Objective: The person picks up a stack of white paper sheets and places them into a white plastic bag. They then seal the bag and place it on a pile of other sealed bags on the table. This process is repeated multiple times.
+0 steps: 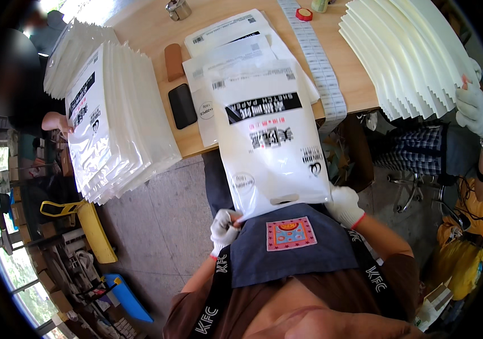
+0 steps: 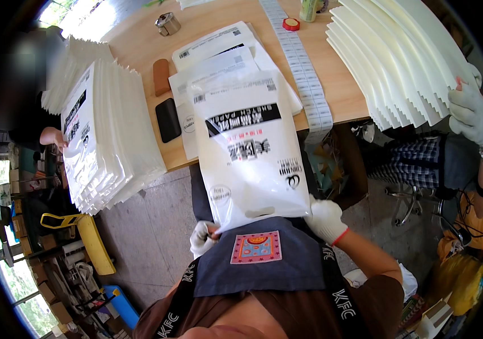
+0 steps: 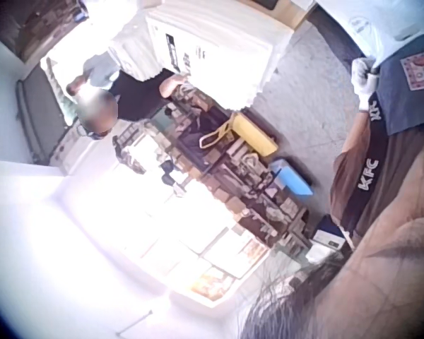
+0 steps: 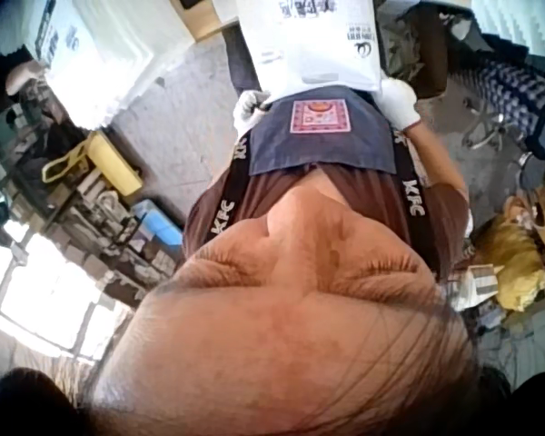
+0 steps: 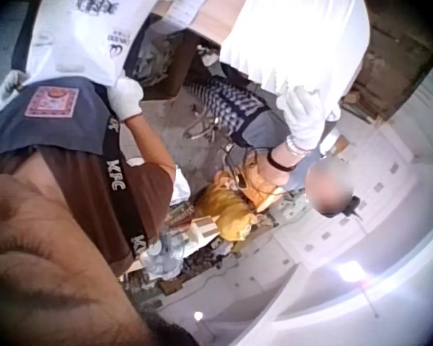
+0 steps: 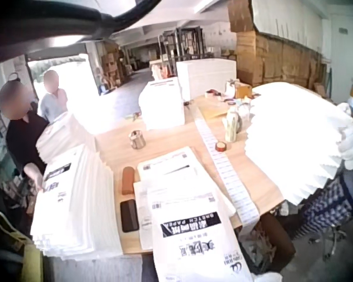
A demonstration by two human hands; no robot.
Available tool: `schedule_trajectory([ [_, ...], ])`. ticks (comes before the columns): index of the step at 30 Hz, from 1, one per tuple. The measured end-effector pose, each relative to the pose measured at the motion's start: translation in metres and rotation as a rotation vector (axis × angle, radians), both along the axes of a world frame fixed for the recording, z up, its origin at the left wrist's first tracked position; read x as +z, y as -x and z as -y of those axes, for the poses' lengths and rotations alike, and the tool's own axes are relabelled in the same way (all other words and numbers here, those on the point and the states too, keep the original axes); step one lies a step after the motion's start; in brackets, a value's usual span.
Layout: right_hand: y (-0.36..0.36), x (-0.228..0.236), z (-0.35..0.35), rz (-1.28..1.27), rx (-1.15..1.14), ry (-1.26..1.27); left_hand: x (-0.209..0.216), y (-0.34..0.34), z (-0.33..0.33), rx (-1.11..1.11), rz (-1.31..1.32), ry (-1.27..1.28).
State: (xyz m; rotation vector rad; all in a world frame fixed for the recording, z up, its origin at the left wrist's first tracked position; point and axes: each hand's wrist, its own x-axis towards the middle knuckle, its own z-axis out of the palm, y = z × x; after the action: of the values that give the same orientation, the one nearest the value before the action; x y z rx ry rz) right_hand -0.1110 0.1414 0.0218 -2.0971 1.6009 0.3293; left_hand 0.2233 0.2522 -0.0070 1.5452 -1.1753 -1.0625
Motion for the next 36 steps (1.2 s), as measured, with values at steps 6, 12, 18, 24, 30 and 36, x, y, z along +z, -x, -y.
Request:
schedule_trajectory([
  [6,0.002,-0.012,-0.020,0.083,0.113,0.008,-0.007,-0.014,0.011,-0.348,-0.005,-0.086],
  [12,-0.010,-0.027,0.067,0.151,-0.102,0.368,-0.021,-0.005,0.082,0.031,0.370,0.099],
  [18,0.028,-0.038,0.055,0.390,-0.346,0.219,-0.030,-0.009,0.061,-0.074,0.452,-0.001],
  [24,0.071,-0.120,0.159,0.248,-0.689,0.189,0.027,0.084,0.176,-0.345,0.737,0.762],
  [30,0.104,-0.184,0.149,0.662,-0.655,0.026,-0.006,0.132,0.227,-0.724,0.482,-0.038],
  [36,0.087,-0.042,0.101,1.009,-0.449,0.339,-0.026,0.175,0.238,-0.543,-0.296,-0.327],
])
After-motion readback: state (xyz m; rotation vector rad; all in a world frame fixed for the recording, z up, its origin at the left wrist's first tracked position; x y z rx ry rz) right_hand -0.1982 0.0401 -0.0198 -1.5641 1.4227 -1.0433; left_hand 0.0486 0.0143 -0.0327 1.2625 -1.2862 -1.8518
